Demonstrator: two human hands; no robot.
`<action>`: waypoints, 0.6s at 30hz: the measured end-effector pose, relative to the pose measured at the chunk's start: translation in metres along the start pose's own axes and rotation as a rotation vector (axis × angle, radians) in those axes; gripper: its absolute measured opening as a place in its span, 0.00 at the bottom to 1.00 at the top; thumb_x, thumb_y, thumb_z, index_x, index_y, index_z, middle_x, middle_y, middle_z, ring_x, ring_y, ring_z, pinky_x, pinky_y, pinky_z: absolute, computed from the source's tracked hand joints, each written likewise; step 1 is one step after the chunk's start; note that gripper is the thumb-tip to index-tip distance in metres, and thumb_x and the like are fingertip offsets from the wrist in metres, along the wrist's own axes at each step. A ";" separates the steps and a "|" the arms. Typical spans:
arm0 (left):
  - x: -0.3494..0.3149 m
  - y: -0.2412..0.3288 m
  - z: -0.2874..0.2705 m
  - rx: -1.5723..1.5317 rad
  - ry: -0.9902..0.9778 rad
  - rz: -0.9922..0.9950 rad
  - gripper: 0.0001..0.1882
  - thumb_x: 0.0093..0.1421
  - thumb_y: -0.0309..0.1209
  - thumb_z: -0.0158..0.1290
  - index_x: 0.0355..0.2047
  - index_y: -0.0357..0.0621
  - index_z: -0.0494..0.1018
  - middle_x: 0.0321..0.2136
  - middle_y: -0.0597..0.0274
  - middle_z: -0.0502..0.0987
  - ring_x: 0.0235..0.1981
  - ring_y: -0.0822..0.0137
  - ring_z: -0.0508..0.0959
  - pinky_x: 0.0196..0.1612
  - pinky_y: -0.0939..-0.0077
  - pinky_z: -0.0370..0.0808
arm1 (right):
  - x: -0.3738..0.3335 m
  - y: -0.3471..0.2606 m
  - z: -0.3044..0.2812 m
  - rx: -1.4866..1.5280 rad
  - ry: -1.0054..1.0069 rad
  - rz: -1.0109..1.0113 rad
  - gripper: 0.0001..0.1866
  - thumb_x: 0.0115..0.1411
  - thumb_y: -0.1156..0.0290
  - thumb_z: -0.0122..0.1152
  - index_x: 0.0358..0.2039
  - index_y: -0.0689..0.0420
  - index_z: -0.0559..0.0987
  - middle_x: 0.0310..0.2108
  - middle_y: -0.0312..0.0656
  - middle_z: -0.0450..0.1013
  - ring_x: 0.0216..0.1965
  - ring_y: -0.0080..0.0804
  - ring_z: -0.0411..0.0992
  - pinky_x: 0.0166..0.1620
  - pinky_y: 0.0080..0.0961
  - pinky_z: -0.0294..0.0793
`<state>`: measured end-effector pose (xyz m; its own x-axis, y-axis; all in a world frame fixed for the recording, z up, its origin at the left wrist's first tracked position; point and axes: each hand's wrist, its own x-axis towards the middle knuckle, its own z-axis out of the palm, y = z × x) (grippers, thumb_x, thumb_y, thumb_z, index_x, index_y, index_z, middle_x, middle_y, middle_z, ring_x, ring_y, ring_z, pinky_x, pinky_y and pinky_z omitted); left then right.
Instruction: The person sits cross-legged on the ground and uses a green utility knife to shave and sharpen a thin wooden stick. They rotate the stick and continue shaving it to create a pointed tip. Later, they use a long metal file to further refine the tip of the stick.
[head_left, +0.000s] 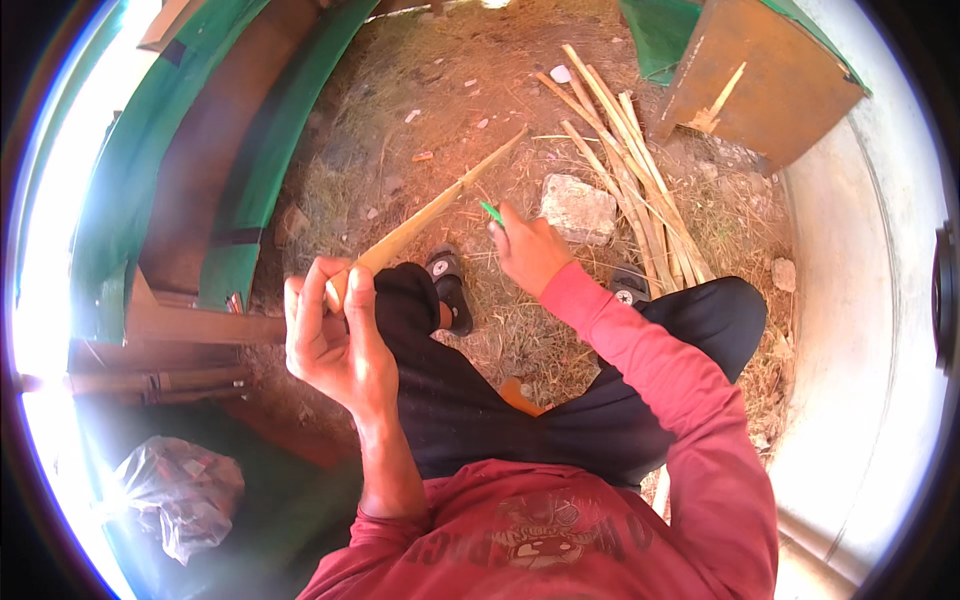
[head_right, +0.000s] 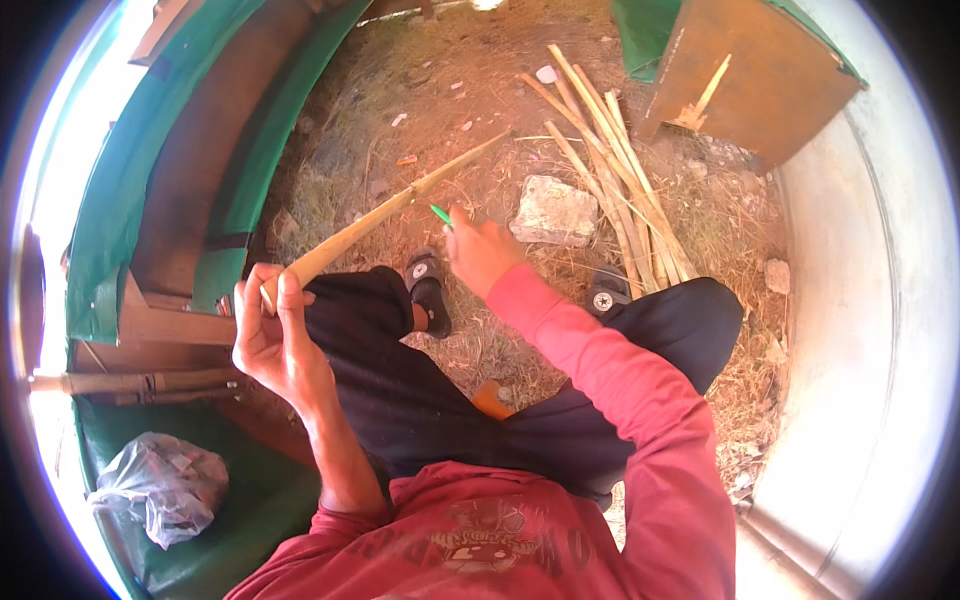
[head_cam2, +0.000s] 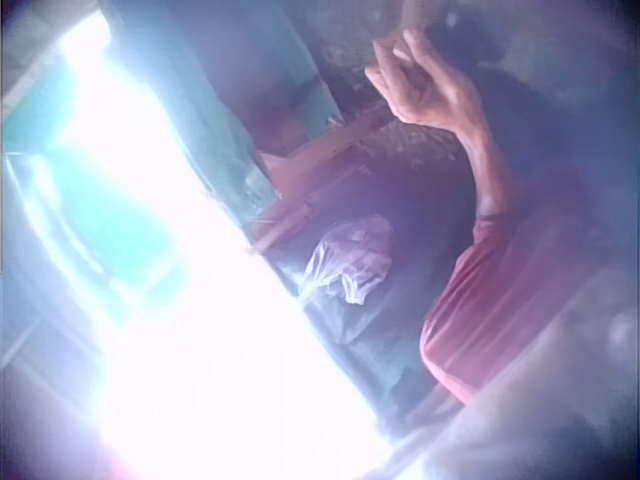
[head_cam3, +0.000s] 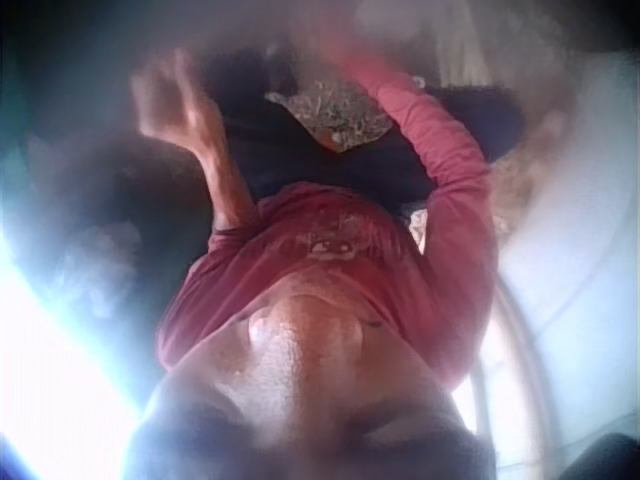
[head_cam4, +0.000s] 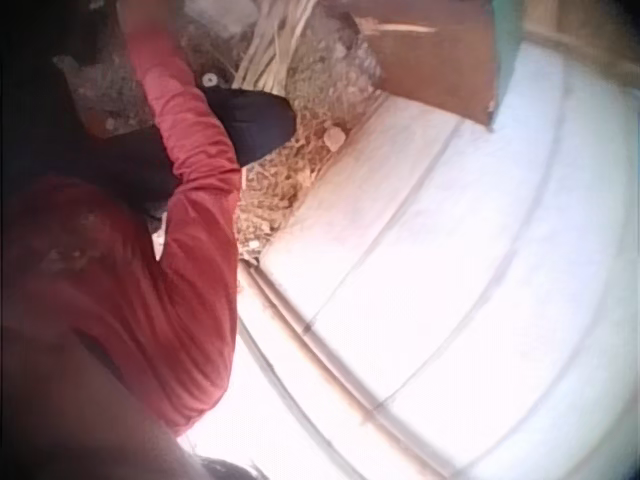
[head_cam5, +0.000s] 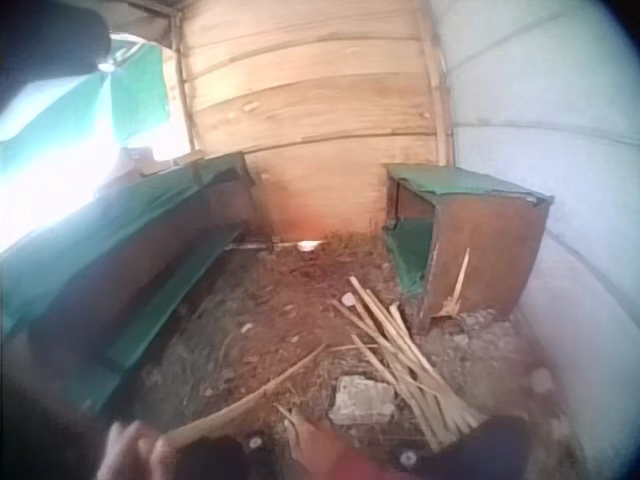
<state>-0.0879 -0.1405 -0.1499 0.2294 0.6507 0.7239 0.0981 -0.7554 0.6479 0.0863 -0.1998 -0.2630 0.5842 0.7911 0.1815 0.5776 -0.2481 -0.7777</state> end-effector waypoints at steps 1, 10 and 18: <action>0.002 0.000 0.000 -0.045 0.024 -0.055 0.07 0.62 0.20 0.58 0.40 0.30 0.77 0.30 0.66 0.72 0.27 0.78 0.69 0.31 0.84 0.70 | 0.001 -0.007 -0.001 0.060 -0.044 0.020 0.11 0.66 0.68 0.54 0.47 0.57 0.70 0.19 0.57 0.72 0.23 0.62 0.73 0.29 0.54 0.71; 0.001 0.003 0.002 -0.160 0.084 -0.167 0.07 0.61 0.20 0.59 0.39 0.31 0.77 0.29 0.67 0.72 0.27 0.79 0.68 0.30 0.86 0.64 | 0.020 0.014 0.006 -0.053 -0.038 -0.044 0.11 0.67 0.65 0.53 0.43 0.58 0.69 0.16 0.54 0.72 0.20 0.59 0.73 0.24 0.52 0.72; -0.002 0.003 0.000 -0.122 -0.002 -0.103 0.08 0.58 0.15 0.59 0.39 0.29 0.76 0.29 0.69 0.67 0.27 0.79 0.62 0.31 0.86 0.60 | 0.001 -0.001 0.020 0.016 0.144 -0.209 0.10 0.68 0.65 0.53 0.44 0.57 0.70 0.17 0.54 0.72 0.20 0.60 0.73 0.23 0.52 0.72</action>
<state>-0.0884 -0.1443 -0.1497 0.2264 0.7238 0.6518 0.0026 -0.6697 0.7427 0.0748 -0.1870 -0.2739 0.5291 0.7361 0.4222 0.6856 -0.0777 -0.7238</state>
